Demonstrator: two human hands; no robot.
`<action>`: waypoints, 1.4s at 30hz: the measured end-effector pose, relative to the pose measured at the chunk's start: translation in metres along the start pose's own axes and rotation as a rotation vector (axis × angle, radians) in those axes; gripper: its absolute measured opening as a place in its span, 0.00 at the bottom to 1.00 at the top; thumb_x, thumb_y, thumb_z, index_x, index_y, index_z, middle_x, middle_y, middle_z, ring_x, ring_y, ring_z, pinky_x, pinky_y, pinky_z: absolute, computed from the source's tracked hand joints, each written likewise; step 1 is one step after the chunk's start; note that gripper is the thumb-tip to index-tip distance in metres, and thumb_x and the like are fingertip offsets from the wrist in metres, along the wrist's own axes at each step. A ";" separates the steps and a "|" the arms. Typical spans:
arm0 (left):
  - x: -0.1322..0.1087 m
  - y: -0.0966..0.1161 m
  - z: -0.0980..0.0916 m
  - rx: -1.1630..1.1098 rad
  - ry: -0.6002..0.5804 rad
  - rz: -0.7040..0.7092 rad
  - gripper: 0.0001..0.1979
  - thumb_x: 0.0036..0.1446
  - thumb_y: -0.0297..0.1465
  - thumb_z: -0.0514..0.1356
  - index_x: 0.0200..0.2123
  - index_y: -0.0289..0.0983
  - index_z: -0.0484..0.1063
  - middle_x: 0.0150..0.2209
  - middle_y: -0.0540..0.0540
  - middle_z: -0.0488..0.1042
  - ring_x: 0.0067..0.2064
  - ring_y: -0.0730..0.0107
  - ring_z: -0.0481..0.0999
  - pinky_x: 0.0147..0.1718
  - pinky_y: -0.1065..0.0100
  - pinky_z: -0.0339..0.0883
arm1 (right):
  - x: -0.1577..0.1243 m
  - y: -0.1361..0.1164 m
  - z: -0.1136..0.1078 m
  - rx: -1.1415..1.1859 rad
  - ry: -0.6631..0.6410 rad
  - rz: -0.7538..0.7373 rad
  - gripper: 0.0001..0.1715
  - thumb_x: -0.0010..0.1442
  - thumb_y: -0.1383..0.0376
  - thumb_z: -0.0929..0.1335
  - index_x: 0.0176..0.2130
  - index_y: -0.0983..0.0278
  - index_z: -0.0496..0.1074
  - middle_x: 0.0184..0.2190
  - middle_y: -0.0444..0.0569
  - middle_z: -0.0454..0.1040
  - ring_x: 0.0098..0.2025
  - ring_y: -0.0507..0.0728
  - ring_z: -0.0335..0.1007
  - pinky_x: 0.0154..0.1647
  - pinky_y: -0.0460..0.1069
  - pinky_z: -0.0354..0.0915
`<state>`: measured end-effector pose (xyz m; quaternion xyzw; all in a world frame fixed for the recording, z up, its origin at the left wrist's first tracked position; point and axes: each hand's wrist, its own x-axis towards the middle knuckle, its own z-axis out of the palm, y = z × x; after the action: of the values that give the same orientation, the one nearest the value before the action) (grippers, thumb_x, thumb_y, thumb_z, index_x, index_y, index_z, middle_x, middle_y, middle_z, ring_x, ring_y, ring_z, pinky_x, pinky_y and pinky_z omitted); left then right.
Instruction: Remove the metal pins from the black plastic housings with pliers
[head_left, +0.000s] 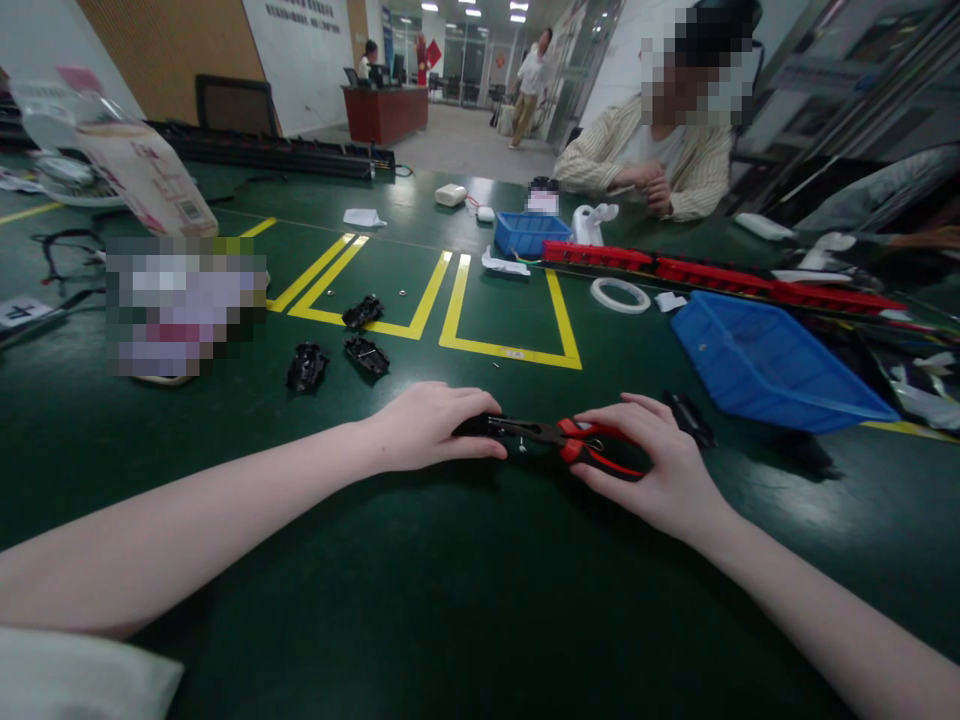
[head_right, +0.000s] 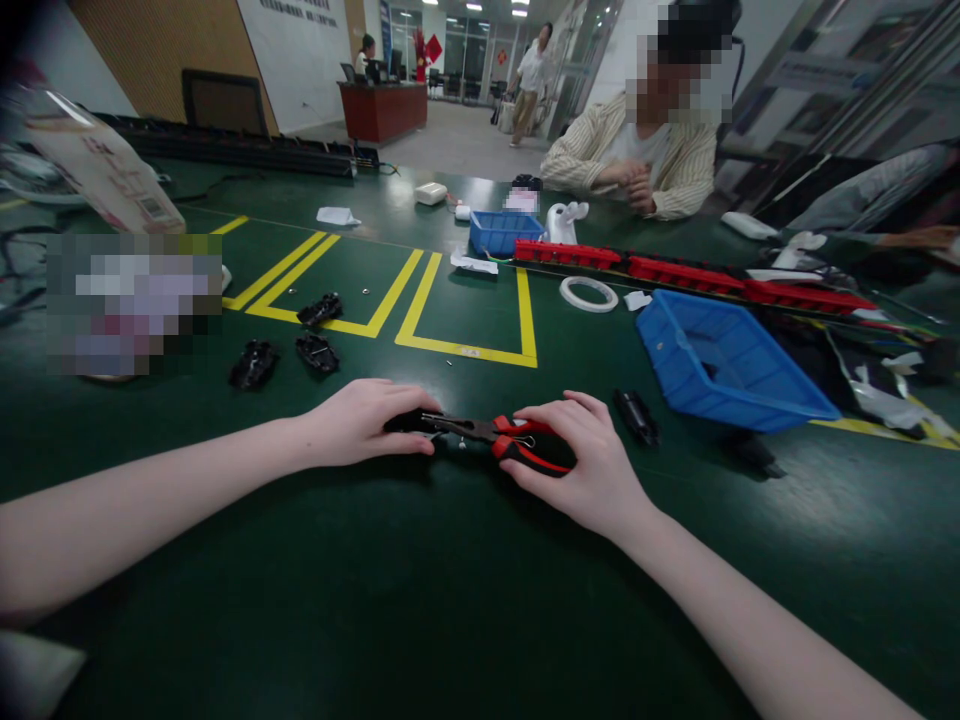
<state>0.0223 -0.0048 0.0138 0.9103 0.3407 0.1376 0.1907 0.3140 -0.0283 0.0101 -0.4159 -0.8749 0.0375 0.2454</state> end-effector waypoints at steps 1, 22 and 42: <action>0.000 -0.001 0.000 -0.003 -0.003 0.011 0.20 0.64 0.47 0.54 0.49 0.39 0.69 0.40 0.47 0.76 0.39 0.65 0.76 0.34 0.68 0.62 | 0.000 0.000 0.000 -0.004 0.001 -0.003 0.21 0.52 0.55 0.73 0.45 0.56 0.70 0.42 0.47 0.79 0.43 0.64 0.76 0.57 0.69 0.60; 0.001 -0.002 -0.001 0.005 -0.039 0.042 0.19 0.64 0.47 0.54 0.44 0.38 0.72 0.37 0.48 0.75 0.35 0.66 0.74 0.33 0.69 0.60 | 0.000 -0.007 -0.003 0.038 0.000 0.038 0.21 0.53 0.56 0.71 0.46 0.57 0.70 0.42 0.50 0.78 0.43 0.64 0.75 0.42 0.61 0.71; 0.000 -0.001 0.000 0.026 -0.078 0.024 0.22 0.62 0.50 0.55 0.45 0.38 0.72 0.36 0.47 0.76 0.34 0.67 0.73 0.30 0.70 0.58 | -0.006 -0.008 -0.003 0.070 -0.045 -0.026 0.22 0.55 0.59 0.71 0.49 0.59 0.67 0.43 0.52 0.75 0.42 0.61 0.75 0.38 0.55 0.74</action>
<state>0.0216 -0.0037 0.0133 0.9214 0.3239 0.0999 0.1903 0.3126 -0.0387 0.0121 -0.3945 -0.8837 0.0744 0.2406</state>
